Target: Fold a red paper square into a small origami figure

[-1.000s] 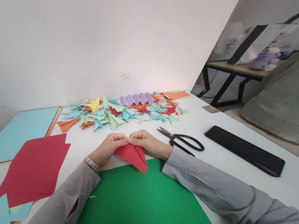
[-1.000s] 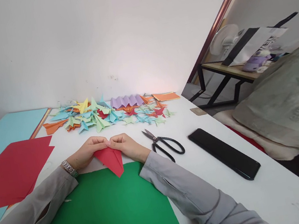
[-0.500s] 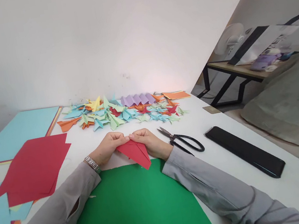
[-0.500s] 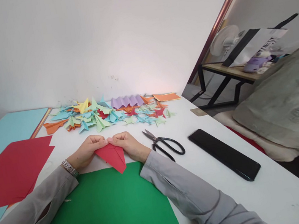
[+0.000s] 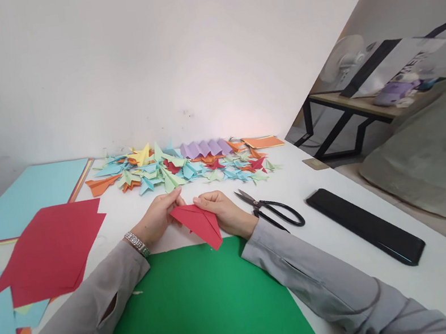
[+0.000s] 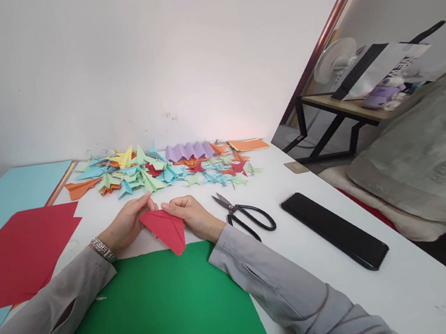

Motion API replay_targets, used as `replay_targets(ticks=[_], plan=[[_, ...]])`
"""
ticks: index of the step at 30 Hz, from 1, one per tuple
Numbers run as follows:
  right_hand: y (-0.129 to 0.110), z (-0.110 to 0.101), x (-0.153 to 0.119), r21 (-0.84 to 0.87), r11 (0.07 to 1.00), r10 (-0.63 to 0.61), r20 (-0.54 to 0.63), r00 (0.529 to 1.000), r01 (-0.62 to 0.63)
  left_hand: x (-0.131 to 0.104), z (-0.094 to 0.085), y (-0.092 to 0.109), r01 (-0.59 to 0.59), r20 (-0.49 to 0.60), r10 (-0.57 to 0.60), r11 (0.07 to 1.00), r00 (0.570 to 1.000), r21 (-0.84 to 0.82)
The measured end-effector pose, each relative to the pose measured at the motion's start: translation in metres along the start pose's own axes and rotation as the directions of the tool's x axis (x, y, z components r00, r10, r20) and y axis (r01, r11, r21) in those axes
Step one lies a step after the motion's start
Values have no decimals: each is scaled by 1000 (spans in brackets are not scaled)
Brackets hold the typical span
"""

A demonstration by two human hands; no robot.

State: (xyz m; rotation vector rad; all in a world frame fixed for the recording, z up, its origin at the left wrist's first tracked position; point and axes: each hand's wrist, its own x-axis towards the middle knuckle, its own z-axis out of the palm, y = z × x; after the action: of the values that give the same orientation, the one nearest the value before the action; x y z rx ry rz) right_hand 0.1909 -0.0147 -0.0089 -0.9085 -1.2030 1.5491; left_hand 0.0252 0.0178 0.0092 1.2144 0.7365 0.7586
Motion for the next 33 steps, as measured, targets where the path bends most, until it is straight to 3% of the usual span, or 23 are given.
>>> replay_targets(ticks=[4, 10, 14, 20, 33], plan=[[2, 1, 1, -37, 999, -37, -8, 999, 36, -2, -1, 0, 38, 73, -42, 998, 996, 57], [5, 3, 3, 26, 995, -87, -168, 982, 92, -2, -3, -3, 37, 57, -38, 999, 998, 22], [4, 1, 2, -81, 994, -83, -129, 988, 73, -2, -6, -2, 59, 122, -69, 995, 990, 85], [4, 2, 1, -231, 969, -104, -74, 992, 84, -5, 1, 4, 80, 292, -154, 965, 944, 251], [7, 2, 3, -159, 985, -75, -58, 996, 65, -8, 5, 7, 111, 221, -181, 949, 958, 296]])
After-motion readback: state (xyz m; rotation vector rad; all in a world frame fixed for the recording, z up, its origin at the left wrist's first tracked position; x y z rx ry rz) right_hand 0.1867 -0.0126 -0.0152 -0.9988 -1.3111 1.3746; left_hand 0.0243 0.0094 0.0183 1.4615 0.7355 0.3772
